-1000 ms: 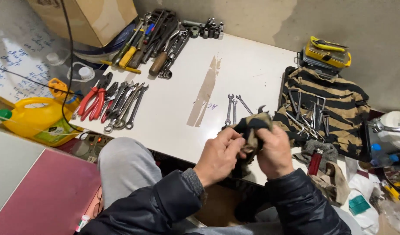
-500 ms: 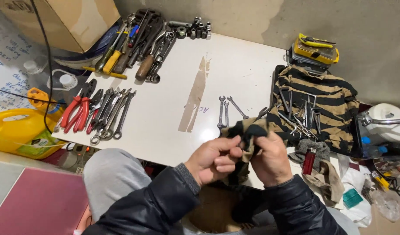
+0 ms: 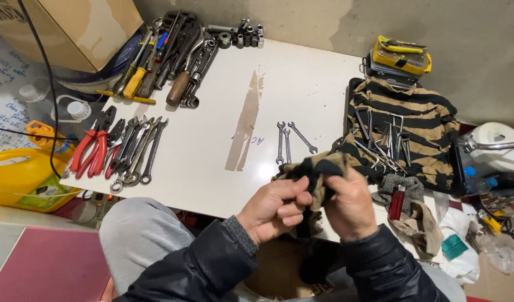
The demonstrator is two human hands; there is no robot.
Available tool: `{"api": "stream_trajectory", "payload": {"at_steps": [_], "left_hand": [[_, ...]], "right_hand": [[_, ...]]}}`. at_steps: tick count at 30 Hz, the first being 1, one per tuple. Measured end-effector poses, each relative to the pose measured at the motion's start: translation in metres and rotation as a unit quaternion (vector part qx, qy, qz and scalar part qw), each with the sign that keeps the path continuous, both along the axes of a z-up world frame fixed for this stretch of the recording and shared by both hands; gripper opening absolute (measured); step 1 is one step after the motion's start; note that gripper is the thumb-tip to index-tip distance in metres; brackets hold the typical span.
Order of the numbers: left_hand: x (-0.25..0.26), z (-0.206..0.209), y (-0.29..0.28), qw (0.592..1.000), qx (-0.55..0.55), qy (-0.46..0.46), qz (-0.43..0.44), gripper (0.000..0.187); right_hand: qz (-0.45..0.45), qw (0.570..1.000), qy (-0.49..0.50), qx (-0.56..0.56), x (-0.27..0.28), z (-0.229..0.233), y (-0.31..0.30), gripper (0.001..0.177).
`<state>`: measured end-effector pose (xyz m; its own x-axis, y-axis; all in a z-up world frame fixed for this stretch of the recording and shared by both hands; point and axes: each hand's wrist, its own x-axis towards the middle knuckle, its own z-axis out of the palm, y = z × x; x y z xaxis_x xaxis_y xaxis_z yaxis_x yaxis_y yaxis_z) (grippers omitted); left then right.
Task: Cleaning a wrench with a cloth at a workbench.
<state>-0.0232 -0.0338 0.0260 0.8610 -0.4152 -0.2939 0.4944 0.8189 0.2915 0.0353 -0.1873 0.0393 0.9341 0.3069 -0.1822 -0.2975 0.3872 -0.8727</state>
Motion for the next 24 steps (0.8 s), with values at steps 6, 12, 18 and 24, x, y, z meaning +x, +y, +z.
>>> {"api": "stream_trajectory", "payload": {"at_steps": [6, 12, 18, 24], "left_hand": [[-0.008, -0.001, -0.001, 1.0, 0.005, 0.019, -0.01, 0.027], [-0.001, -0.007, 0.005, 1.0, 0.012, 0.001, 0.011, 0.019], [-0.02, 0.012, -0.009, 0.992, 0.118, -0.025, 0.036, 0.018], [-0.019, 0.014, -0.015, 0.929, 0.323, -0.114, 0.138, 0.017]], "right_hand": [[0.005, 1.0, -0.002, 0.031, -0.001, 0.009, 0.005, 0.015], [0.004, 1.0, -0.003, -0.025, -0.014, -0.009, 0.006, 0.019], [0.027, 0.994, 0.023, 0.108, 0.003, 0.01, -0.002, 0.023], [0.086, 0.993, 0.029, 0.081, -0.015, 0.001, 0.005, 0.01]]}}
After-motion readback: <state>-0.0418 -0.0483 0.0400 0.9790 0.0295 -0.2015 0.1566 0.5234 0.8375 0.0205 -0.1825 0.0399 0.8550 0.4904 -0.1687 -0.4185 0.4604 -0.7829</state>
